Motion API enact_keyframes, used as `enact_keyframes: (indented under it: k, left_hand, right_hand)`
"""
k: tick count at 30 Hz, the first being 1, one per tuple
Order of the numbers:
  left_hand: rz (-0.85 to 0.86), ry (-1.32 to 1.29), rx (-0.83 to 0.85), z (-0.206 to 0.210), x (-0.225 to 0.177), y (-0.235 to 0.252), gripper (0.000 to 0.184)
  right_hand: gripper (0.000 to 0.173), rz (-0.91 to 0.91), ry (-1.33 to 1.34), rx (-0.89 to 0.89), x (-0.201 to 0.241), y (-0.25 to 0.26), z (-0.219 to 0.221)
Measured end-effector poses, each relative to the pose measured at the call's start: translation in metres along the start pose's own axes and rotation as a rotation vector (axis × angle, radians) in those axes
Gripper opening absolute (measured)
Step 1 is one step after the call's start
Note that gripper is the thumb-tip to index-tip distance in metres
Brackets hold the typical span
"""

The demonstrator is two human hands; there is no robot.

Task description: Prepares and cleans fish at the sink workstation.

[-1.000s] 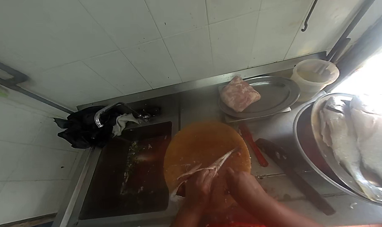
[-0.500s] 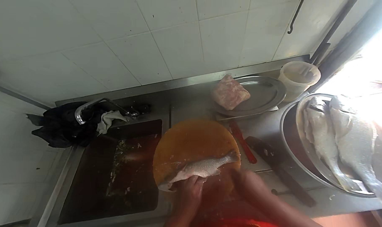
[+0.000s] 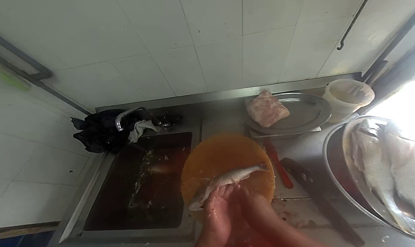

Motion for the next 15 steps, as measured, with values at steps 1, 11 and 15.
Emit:
enact_keyframes:
  k: [1, 11, 15]
  left_hand:
    - [0.009, 0.027, -0.003, 0.0, 0.0, 0.002, 0.061]
    - [0.0, 0.171, -0.178, -0.004, -0.009, 0.015, 0.057]
    - [-0.018, 0.12, -0.21, 0.001, -0.02, 0.02, 0.058]
  right_hand:
    - [0.03, -0.049, 0.004, -0.003, 0.001, -0.002, 0.005]
    - [0.03, 0.267, -0.064, 0.062, -0.054, -0.007, -0.031]
    - [0.03, 0.362, -0.082, -0.049, -0.069, 0.011, -0.051]
Point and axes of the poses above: each hand's wrist, its own y-axis towards the middle knuckle, its own z-axis out of the palm, x = y × z, the point moved 8 cm from there along y, towards the middle knuckle, and after that the axes turned 1 degree about y, right-handed, at the moved point
